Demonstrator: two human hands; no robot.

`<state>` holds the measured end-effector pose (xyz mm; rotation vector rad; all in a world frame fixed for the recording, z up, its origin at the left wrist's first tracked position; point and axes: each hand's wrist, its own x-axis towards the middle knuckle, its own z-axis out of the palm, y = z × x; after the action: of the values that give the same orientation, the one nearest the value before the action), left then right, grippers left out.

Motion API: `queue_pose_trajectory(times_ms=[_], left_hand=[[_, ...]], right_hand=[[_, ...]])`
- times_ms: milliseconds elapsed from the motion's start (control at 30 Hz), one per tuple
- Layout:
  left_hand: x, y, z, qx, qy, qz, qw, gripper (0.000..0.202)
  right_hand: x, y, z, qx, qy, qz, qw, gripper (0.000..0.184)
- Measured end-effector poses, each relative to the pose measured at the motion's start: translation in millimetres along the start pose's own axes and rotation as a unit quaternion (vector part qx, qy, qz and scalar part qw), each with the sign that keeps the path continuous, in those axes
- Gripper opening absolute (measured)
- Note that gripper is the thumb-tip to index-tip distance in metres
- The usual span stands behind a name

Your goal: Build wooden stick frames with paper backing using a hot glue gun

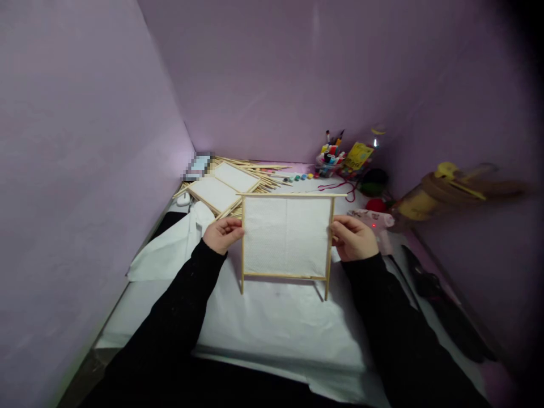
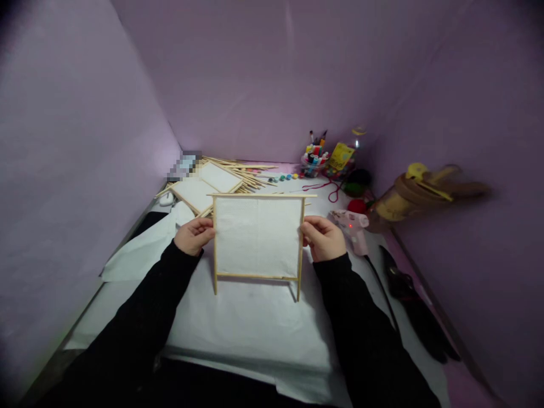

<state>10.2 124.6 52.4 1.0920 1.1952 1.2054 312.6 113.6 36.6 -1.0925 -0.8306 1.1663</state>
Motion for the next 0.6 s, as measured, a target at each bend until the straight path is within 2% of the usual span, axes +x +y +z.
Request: queue_pose_trajectory(times_ms=[167, 400, 500, 600], left_hand=[[2, -5, -0.6, -0.022, 0.004, -0.007, 1.0, 0.042], [8, -13, -3.1, -0.016, -0.009, -0.06, 0.998, 0.044], [8, -12, -2.5, 0.003, -0.016, -0.079, 0.997, 0.046], [6, -12, -1.9, 0.045, -0.044, -0.118, 0.991, 0.047]], right_hand=[[-2, -1, 2, 0.011, 0.006, 0.008, 1.0, 0.02], [-2, -1, 3, -0.016, 0.016, 0.009, 1.0, 0.022], [1, 1, 0, -0.043, 0.01, 0.035, 0.998, 0.028], [3, 3, -4, -0.097, -0.007, 0.095, 0.991, 0.03]])
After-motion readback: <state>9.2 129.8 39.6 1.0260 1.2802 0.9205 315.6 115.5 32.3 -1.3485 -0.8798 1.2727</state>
